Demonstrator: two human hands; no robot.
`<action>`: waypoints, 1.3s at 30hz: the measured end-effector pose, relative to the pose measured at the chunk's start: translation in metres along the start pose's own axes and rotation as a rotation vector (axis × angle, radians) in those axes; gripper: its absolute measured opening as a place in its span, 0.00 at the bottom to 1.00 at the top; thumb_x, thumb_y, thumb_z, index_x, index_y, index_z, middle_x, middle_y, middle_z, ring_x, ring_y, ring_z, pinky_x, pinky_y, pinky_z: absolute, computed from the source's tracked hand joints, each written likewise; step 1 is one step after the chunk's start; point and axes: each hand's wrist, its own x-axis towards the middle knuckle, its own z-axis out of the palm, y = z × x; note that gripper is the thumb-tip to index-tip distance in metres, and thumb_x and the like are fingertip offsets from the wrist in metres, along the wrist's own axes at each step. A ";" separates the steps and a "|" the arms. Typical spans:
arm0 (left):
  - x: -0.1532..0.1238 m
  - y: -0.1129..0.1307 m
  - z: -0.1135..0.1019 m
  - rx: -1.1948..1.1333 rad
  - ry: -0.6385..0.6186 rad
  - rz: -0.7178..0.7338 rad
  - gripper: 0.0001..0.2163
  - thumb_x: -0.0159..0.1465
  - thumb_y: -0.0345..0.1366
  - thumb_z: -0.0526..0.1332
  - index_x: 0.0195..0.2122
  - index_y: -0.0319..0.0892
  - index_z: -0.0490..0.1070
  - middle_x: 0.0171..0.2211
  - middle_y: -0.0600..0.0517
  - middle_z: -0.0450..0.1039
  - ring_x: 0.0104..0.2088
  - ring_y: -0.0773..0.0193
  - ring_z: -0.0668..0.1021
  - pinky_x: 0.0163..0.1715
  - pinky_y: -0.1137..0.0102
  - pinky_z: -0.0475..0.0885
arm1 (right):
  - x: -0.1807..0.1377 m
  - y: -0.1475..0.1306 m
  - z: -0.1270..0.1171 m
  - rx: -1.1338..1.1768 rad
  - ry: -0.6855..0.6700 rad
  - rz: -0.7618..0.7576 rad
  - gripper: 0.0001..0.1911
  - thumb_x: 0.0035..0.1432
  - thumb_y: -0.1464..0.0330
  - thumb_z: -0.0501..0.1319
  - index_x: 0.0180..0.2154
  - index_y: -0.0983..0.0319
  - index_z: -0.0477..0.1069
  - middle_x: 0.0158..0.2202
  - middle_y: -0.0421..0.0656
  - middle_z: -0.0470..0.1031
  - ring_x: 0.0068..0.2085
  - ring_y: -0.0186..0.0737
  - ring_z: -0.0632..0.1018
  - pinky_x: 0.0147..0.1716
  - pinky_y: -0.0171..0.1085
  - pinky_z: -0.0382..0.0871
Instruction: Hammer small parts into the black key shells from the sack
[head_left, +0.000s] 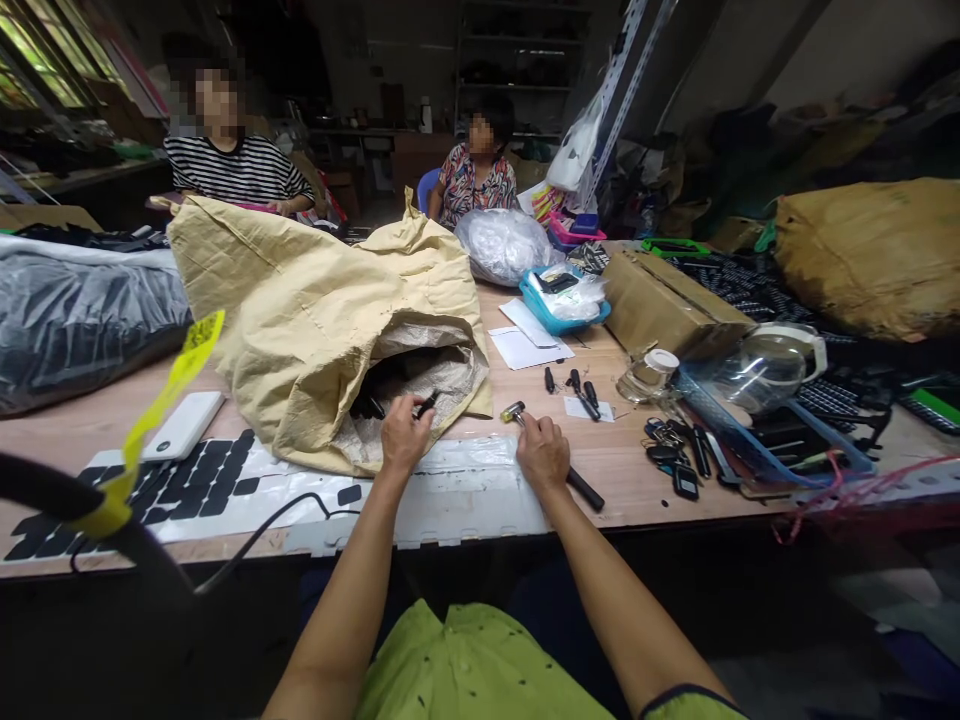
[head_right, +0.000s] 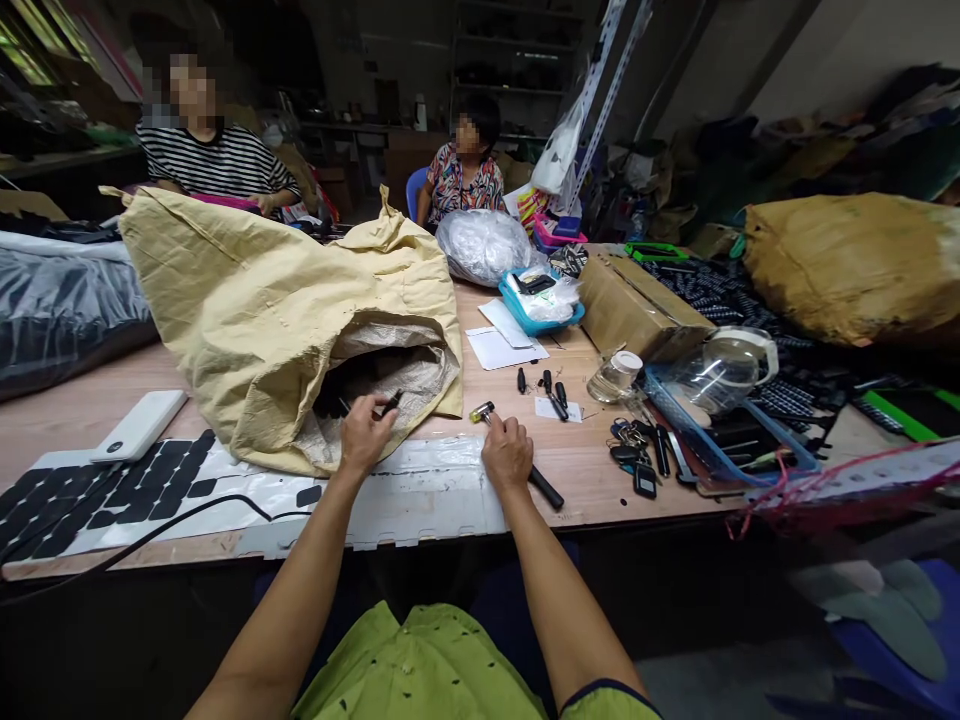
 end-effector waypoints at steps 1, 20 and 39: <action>-0.010 0.004 0.003 -0.062 -0.049 0.067 0.07 0.62 0.35 0.61 0.41 0.45 0.75 0.40 0.49 0.77 0.36 0.60 0.78 0.39 0.67 0.73 | 0.000 0.000 0.000 0.003 0.000 -0.001 0.17 0.62 0.71 0.55 0.50 0.57 0.75 0.36 0.46 0.68 0.39 0.42 0.66 0.33 0.38 0.53; -0.050 0.001 0.043 -0.132 -0.354 0.212 0.08 0.57 0.32 0.67 0.38 0.47 0.79 0.35 0.51 0.74 0.41 0.57 0.75 0.45 0.62 0.70 | 0.001 -0.005 0.003 0.001 0.001 0.020 0.17 0.62 0.71 0.55 0.50 0.56 0.74 0.36 0.46 0.68 0.38 0.42 0.65 0.34 0.38 0.53; -0.044 0.004 0.046 -0.173 -0.387 0.124 0.07 0.56 0.29 0.67 0.36 0.45 0.79 0.34 0.53 0.71 0.40 0.60 0.74 0.45 0.65 0.70 | -0.008 -0.003 -0.045 0.568 -0.112 -0.035 0.19 0.65 0.70 0.52 0.51 0.58 0.76 0.44 0.46 0.77 0.42 0.39 0.76 0.41 0.36 0.70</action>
